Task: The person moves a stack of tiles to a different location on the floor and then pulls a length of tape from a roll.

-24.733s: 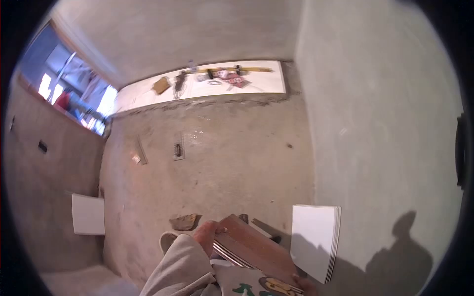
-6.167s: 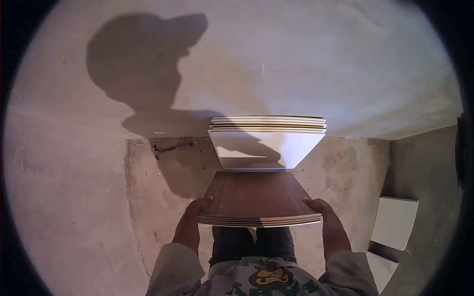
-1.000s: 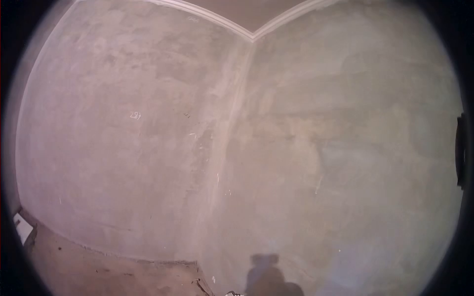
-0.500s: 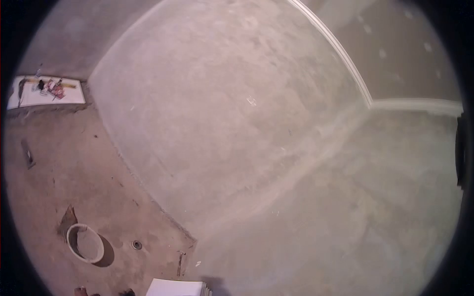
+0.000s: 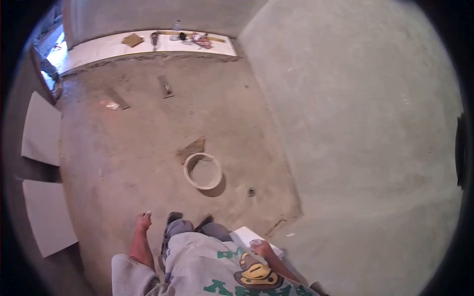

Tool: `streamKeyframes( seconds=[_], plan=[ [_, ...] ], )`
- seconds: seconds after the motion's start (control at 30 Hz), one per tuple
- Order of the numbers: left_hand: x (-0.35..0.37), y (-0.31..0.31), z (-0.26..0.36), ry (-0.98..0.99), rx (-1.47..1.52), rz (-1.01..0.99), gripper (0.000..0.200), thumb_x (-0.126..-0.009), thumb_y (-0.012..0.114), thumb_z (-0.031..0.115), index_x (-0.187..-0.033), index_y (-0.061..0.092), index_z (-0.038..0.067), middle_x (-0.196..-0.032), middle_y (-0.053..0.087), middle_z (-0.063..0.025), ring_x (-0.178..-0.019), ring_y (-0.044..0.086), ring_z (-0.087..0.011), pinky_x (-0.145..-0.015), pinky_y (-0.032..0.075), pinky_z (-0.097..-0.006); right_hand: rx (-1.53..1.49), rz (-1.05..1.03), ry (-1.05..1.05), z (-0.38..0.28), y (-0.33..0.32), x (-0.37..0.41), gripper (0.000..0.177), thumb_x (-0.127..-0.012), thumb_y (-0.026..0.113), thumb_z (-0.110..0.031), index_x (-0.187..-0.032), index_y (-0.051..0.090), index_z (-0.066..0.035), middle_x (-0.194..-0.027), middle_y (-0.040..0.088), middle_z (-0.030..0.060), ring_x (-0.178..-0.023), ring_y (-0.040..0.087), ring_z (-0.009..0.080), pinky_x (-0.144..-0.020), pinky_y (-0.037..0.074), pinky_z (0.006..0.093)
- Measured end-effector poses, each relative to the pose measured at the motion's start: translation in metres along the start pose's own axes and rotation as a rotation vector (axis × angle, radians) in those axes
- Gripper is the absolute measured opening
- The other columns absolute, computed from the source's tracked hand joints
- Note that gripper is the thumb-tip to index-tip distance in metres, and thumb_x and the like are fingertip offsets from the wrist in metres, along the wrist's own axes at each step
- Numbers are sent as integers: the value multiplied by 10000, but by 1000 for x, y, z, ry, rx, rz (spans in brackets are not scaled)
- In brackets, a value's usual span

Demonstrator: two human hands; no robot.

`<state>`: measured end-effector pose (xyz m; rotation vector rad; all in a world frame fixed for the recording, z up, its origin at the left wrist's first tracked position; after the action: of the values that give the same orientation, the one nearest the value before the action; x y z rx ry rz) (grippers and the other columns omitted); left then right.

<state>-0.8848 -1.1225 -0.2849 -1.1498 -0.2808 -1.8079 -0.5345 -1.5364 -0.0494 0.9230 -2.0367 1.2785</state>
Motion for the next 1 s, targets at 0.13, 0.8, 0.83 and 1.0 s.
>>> streamKeyframes(
  seconds=[0.13, 0.8, 0.83, 1.0],
  plan=[
    [26, -55, 18, -32, 206, 102, 273, -828, 575, 288, -717, 537, 41, -558, 503, -28, -434, 470, -120, -373, 362, -265, 361, -143, -123, -3, 25, -55, 336, -785, 556, -340, -931, 618, -43, -750, 638, 136, -673, 628, 210, -610, 500, 334],
    [185, 29, 52, -121, 103, 74, 387, -841, 506, 380, -1043, 536, 52, -896, 588, -56, -760, 587, -162, -588, 434, -309, 486, -77, -326, -74, -62, -204, 343, -735, 562, -316, -831, 618, 9, -929, 600, 235, -891, 581, 348, -797, 456, 422],
    [188, 24, 53, -124, 81, 84, 387, -841, 506, 380, -1043, 536, 52, -896, 588, -56, -760, 587, -162, -588, 434, -309, 501, -59, -318, -76, -65, -210, 336, -738, 562, -313, -833, 620, 4, -933, 602, 228, -898, 578, 351, -791, 458, 422],
    [200, -19, 52, -140, 48, 129, 425, -845, 495, 407, -1081, 528, 55, -908, 593, -77, -769, 581, -170, -637, 454, -328, 412, 47, -241, -56, -40, -253, 341, -745, 561, -326, -841, 620, -4, -920, 605, 223, -906, 573, 357, -780, 464, 419]
  ],
)
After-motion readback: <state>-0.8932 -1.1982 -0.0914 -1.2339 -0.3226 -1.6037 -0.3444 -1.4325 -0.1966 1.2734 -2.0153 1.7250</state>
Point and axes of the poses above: each hand's wrist, its own x-axis away from the middle knuckle, its own y-axis out of the palm, z = x × y, the point moved 8 cm from there along -x, towards the middle knuckle
